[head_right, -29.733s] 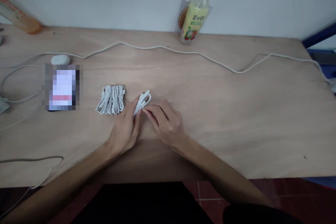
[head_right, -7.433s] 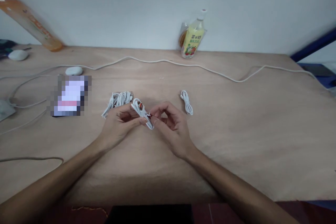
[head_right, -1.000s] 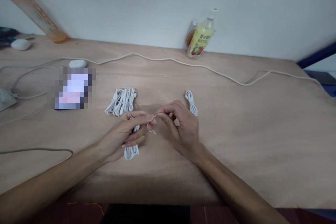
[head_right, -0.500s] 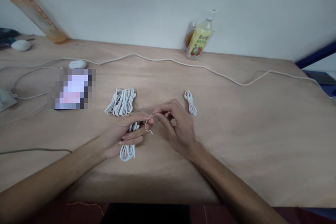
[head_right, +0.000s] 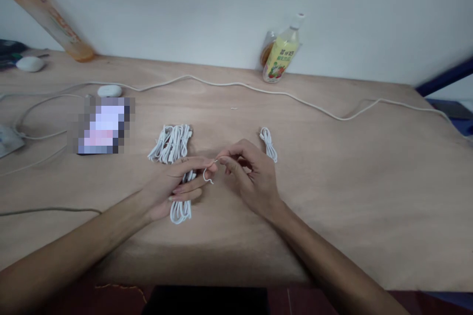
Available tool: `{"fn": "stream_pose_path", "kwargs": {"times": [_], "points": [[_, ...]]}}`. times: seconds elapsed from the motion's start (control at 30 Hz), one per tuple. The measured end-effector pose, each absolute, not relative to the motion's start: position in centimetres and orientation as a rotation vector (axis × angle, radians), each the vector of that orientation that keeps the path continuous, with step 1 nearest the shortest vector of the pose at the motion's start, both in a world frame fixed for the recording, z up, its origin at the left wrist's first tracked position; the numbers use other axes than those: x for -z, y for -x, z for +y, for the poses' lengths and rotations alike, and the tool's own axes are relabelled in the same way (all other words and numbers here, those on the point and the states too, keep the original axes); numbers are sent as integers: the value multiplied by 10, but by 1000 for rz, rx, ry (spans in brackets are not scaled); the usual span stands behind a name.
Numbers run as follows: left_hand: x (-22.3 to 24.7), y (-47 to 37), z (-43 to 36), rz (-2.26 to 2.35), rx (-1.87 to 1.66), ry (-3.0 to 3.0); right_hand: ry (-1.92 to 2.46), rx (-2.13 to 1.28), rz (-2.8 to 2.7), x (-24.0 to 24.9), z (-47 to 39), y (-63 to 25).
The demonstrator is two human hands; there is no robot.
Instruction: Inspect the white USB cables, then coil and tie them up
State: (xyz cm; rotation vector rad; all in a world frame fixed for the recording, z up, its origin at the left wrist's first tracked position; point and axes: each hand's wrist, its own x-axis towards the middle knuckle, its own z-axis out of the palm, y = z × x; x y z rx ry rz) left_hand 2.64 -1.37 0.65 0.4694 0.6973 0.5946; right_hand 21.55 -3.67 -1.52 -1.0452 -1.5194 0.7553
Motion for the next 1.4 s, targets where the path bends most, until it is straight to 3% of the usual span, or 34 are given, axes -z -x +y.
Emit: {"fn": "stream_pose_path", "kwargs": {"times": [0.23,0.5,1.4], "points": [[-10,-27,-15,615,-566,-417,1111,-470,-1504,22,-45,-208],[-8,-27,-18,713,-693,-572,1057,-860,-1302,15,-37,-211],[-6,-27,-21,1007,-858,-890,1145,-1051,-1379,10,-33,-214]]}}
